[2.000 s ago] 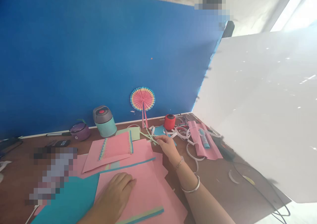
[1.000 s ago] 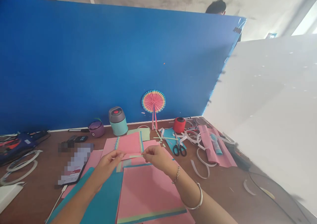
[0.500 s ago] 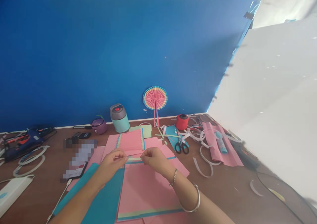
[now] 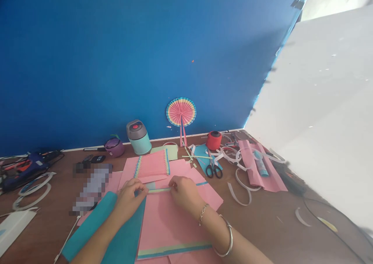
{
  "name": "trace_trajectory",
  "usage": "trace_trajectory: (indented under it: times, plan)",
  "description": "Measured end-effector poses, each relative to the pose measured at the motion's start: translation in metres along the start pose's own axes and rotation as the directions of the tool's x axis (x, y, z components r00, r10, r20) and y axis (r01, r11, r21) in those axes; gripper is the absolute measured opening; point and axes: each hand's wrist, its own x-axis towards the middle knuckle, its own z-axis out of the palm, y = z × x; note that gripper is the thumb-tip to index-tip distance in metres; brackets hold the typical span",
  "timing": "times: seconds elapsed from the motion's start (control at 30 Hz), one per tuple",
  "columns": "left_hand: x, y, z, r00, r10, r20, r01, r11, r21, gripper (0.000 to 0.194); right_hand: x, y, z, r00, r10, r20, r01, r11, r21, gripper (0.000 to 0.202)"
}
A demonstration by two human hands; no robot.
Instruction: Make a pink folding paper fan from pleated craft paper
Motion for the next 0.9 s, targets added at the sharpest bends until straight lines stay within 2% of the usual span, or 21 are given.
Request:
trace_trajectory:
  times: [0.27, 0.5, 0.9]
  plan:
    - [0.0008, -0.0001, 0.0032, 1.0, 0.019, -0.011, -0.018, 0.995, 0.094, 0.018, -0.0011, 0.0044, 0.0045, 0.999, -0.03, 0.022, 0.031, 0.998, -0.048, 0.031]
    - [0.0012, 0.0009, 0.0034, 1.0, 0.02, 0.01, -0.021, 0.996, 0.087, 0.019, -0.002, 0.0042, 0.0084, 0.999, -0.022, 0.029, 0.024, 0.997, -0.07, 0.027]
    - [0.0014, -0.0043, 0.0093, 0.998, 0.061, -0.013, -0.059, 0.989, 0.138, 0.019, -0.003, -0.0003, 0.0076, 0.999, 0.005, 0.039, -0.001, 0.995, -0.099, 0.027]
